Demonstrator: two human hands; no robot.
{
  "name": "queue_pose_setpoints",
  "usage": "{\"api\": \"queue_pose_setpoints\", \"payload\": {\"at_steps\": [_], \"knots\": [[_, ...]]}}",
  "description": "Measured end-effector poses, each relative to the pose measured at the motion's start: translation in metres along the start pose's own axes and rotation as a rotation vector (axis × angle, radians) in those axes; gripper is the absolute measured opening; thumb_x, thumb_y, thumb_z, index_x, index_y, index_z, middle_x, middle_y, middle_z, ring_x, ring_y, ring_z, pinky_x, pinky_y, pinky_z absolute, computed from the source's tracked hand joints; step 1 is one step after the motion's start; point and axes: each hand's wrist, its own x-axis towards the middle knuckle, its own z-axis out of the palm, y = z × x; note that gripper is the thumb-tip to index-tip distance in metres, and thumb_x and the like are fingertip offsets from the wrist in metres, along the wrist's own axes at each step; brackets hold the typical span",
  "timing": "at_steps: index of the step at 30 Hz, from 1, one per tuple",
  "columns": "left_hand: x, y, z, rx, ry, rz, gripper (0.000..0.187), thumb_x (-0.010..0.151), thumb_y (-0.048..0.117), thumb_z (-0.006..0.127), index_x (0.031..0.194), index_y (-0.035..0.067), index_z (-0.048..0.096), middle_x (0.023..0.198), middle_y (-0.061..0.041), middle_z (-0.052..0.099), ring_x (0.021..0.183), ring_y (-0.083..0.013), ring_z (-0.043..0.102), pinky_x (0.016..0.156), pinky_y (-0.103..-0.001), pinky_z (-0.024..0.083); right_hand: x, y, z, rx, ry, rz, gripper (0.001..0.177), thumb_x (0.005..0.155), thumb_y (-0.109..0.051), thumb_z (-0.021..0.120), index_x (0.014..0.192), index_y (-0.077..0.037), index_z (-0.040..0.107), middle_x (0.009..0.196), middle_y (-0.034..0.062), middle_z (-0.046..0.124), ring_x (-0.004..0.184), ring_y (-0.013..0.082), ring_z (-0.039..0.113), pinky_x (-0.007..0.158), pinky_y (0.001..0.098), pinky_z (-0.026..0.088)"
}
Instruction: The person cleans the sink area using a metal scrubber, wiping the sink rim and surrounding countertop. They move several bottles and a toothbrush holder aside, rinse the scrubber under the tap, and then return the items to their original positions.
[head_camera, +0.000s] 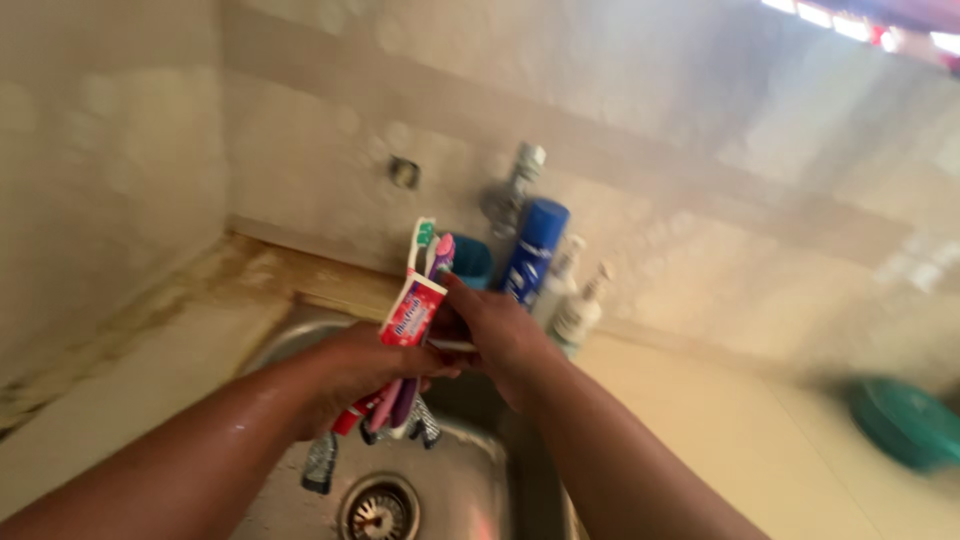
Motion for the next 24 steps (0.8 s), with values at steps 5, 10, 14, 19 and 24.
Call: {"api": "queue_pose_setpoints", "payload": {"at_steps": [5, 10, 14, 19, 24], "knots": [[0.011, 0.001, 0.01, -0.025, -0.052, -0.057, 0.033, 0.071, 0.035, 0.082, 0.091, 0.012, 0.073, 0.065, -0.002, 0.06, 0.047, -0.0139, 0.051, 0.044, -0.03, 0.038, 0.01, -0.001, -0.018, 0.132, -0.036, -0.146, 0.022, 0.096, -0.027, 0.062, 0.111, -0.014, 0.07, 0.1, -0.0002, 0.072, 0.09, 0.0117, 0.067, 0.082, 0.0299, 0.055], [0.017, 0.003, 0.001, 0.029, -0.047, -0.11, 0.04, 0.07, 0.041, 0.085, 0.079, 0.007, 0.066, 0.056, -0.006, 0.06, 0.044, -0.0149, 0.052, 0.043, -0.029, 0.036, 0.031, -0.004, -0.025, 0.168, -0.124, -0.101, 0.017, 0.1, -0.026, 0.062, 0.111, -0.015, 0.069, 0.1, -0.004, 0.069, 0.091, 0.0078, 0.062, 0.077, 0.0251, 0.05], [0.018, 0.002, -0.008, 0.051, -0.01, -0.1, 0.041, 0.068, 0.044, 0.085, 0.075, 0.008, 0.067, 0.054, -0.007, 0.061, 0.042, -0.0152, 0.051, 0.042, -0.029, 0.036, 0.052, -0.004, -0.022, 0.253, -0.188, -0.12, 0.014, 0.097, -0.017, 0.062, 0.108, -0.011, 0.068, 0.099, -0.0013, 0.071, 0.09, 0.01, 0.064, 0.078, 0.0264, 0.053], [0.026, 0.003, -0.019, -0.037, 0.062, -0.128, 0.04, 0.067, 0.043, 0.088, 0.083, 0.009, 0.074, 0.065, -0.004, 0.067, 0.05, -0.0135, 0.055, 0.047, -0.029, 0.042, 0.075, -0.017, -0.022, 0.243, -0.26, -0.205, 0.012, 0.1, -0.014, 0.068, 0.108, -0.006, 0.067, 0.094, 0.0024, 0.065, 0.081, 0.0113, 0.061, 0.07, 0.0266, 0.052], [0.037, -0.001, -0.029, -0.077, 0.106, -0.056, 0.047, 0.069, 0.048, 0.083, 0.101, 0.013, 0.08, 0.088, -0.003, 0.078, 0.065, -0.0121, 0.064, 0.055, -0.029, 0.049, 0.074, -0.037, -0.025, -0.052, -0.06, -0.394, 0.037, 0.089, -0.008, 0.069, 0.125, -0.007, 0.056, 0.101, 0.0028, 0.075, 0.085, 0.0085, 0.066, 0.07, 0.0222, 0.054]]}}
